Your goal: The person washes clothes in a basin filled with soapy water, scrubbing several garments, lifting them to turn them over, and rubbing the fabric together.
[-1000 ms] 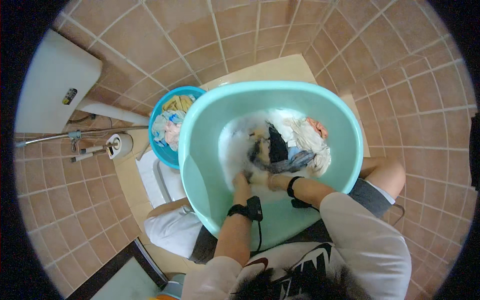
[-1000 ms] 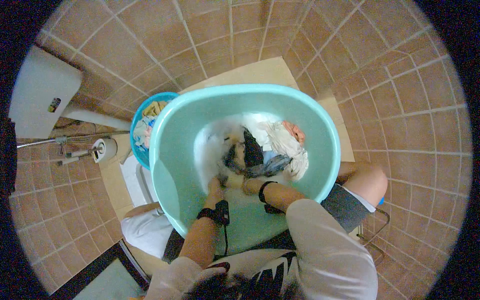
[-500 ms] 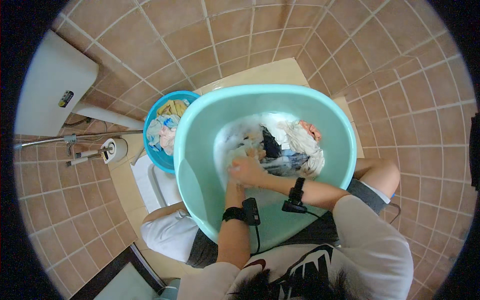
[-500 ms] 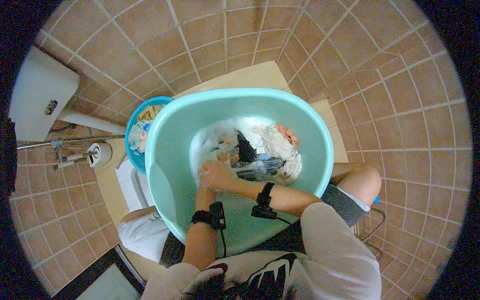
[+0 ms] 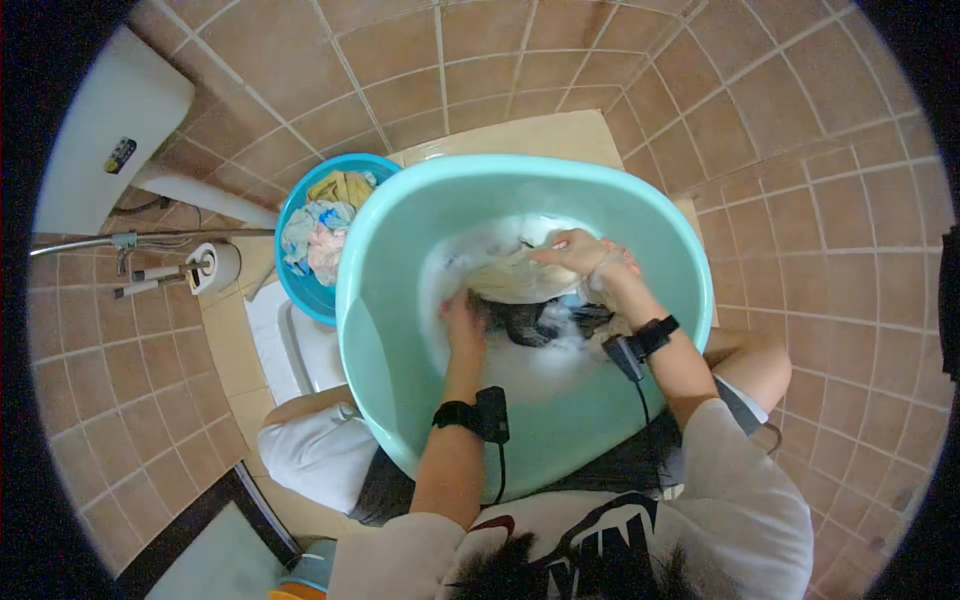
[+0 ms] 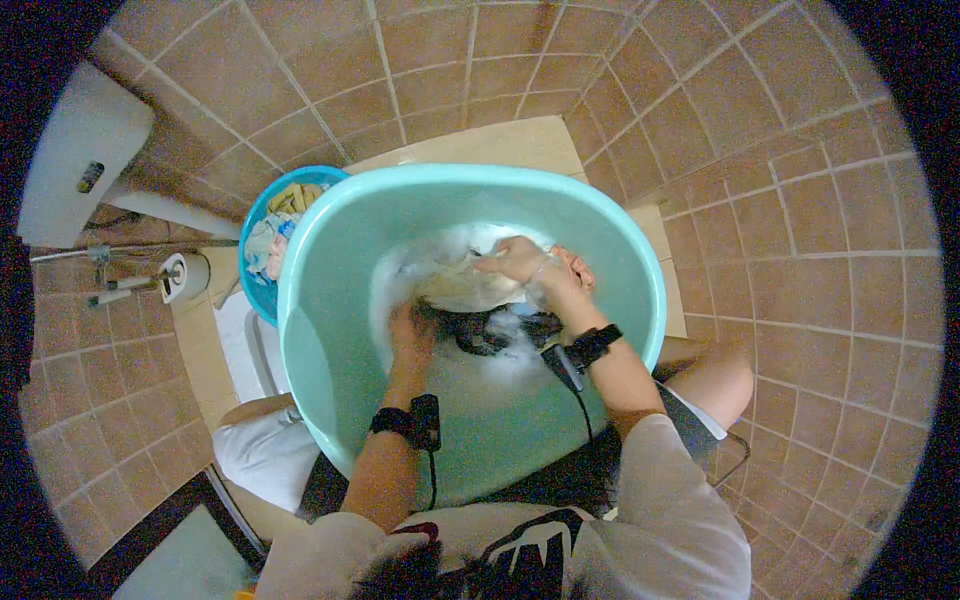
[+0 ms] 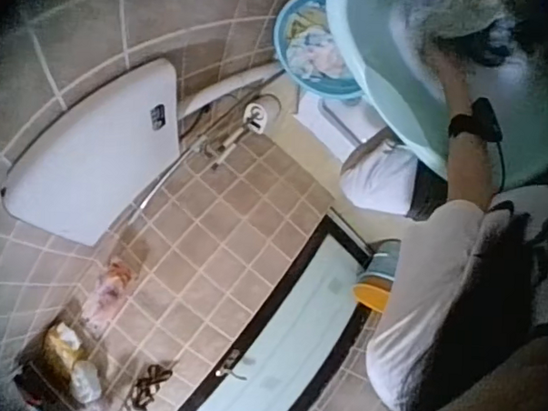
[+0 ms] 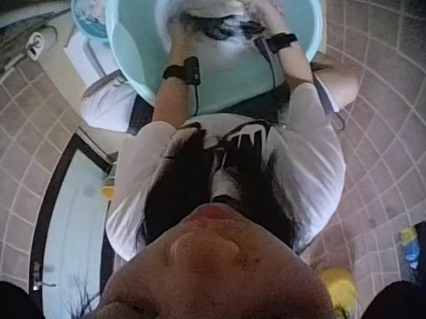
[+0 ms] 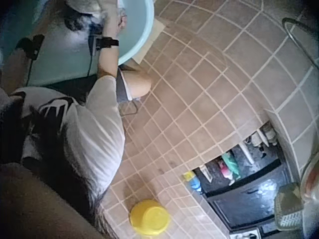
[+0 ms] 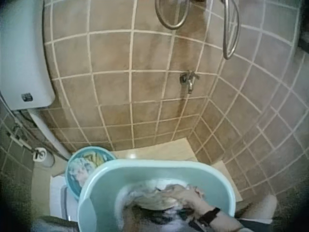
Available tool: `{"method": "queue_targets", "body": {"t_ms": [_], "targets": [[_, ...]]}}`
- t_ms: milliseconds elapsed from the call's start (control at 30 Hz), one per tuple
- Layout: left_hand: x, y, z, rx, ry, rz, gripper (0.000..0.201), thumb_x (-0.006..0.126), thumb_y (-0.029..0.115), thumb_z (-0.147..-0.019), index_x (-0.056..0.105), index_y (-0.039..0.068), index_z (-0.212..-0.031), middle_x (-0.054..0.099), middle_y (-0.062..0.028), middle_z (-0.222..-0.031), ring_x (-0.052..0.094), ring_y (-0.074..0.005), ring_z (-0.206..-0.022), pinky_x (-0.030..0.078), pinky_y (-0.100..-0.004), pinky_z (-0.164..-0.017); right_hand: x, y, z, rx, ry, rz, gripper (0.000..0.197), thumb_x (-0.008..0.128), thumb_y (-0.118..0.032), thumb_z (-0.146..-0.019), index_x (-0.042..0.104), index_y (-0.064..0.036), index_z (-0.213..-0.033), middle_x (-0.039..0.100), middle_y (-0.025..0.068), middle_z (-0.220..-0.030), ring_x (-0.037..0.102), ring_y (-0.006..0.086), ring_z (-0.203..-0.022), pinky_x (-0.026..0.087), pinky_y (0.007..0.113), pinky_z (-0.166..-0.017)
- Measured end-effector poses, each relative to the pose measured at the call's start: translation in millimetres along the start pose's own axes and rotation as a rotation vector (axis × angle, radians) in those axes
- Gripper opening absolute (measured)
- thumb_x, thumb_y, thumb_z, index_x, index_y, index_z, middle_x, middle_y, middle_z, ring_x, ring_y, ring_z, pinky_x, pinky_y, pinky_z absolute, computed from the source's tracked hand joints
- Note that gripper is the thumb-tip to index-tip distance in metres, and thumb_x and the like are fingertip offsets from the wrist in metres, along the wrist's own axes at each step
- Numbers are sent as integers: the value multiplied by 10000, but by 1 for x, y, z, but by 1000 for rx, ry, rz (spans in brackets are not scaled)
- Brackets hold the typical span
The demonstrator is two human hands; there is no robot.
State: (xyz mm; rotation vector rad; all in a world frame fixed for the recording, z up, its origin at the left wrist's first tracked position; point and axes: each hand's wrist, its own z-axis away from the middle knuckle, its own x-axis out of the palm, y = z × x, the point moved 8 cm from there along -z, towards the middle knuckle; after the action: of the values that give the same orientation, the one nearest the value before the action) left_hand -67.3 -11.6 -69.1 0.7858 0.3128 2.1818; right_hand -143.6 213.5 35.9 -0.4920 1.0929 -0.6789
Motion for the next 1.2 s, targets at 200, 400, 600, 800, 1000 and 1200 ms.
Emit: {"method": "queue_targets", "body": {"t_ms": [200, 400, 600, 800, 1000, 1200], "targets": [[28, -55, 14, 125, -389, -828, 765, 654, 409, -718, 289, 107, -1318, 145, -226, -1385, 181, -346, -1273, 223, -473, -1003, -79, -70, 50, 276, -45, -50, 305, 656, -286, -668, 593, -13, -790, 566, 74, -680, 520, 157, -647, 413, 320, -583], [40, -72, 41, 311, -537, -1810, 478, 625, 450, -686, 598, 132, -1043, 154, -314, -1349, 219, -497, -1210, 237, -514, -992, -125, -133, 61, -14, 175, -5, 217, 614, -208, -684, 537, -13, -742, 503, 40, -605, 473, 113, -587, 386, 272, -525], [64, -121, 90, -85, -1175, -1640, 418, 599, 323, -720, 576, 51, -1037, 451, -200, -1221, 492, -355, -1042, 426, -486, -827, -72, -186, 64, -156, -74, -286, 192, 601, -169, -691, 562, -30, -817, 528, 46, -703, 484, 105, -684, 405, 254, -584], [-84, -80, 8, -330, -174, -327, 314, 487, 236, -807, 531, 56, -1061, 594, -87, -978, 579, -228, -819, 484, -374, -674, 89, -116, 5, 125, -343, -440, 279, 579, -111, -699, 541, -47, -968, 559, 78, -876, 511, 146, -813, 401, 231, -690], [-147, -39, -18, 146, 370, -201, 263, 465, 210, -822, 560, 24, -981, 593, -129, -924, 579, -252, -773, 482, -366, -650, 212, -63, 45, -522, -93, 383, 388, 480, -150, -800, 401, -67, -1171, 561, 206, -921, 542, 347, -893, 447, 389, -746], [-151, -43, -37, 101, 487, -230, 278, 541, 229, -778, 555, 12, -951, 590, -147, -888, 565, -286, -770, 474, -375, -661, 222, -34, 36, -10, -340, 148, 360, 524, -199, -778, 466, 5, -1068, 575, 198, -887, 565, 342, -838, 450, 391, -737]]}}
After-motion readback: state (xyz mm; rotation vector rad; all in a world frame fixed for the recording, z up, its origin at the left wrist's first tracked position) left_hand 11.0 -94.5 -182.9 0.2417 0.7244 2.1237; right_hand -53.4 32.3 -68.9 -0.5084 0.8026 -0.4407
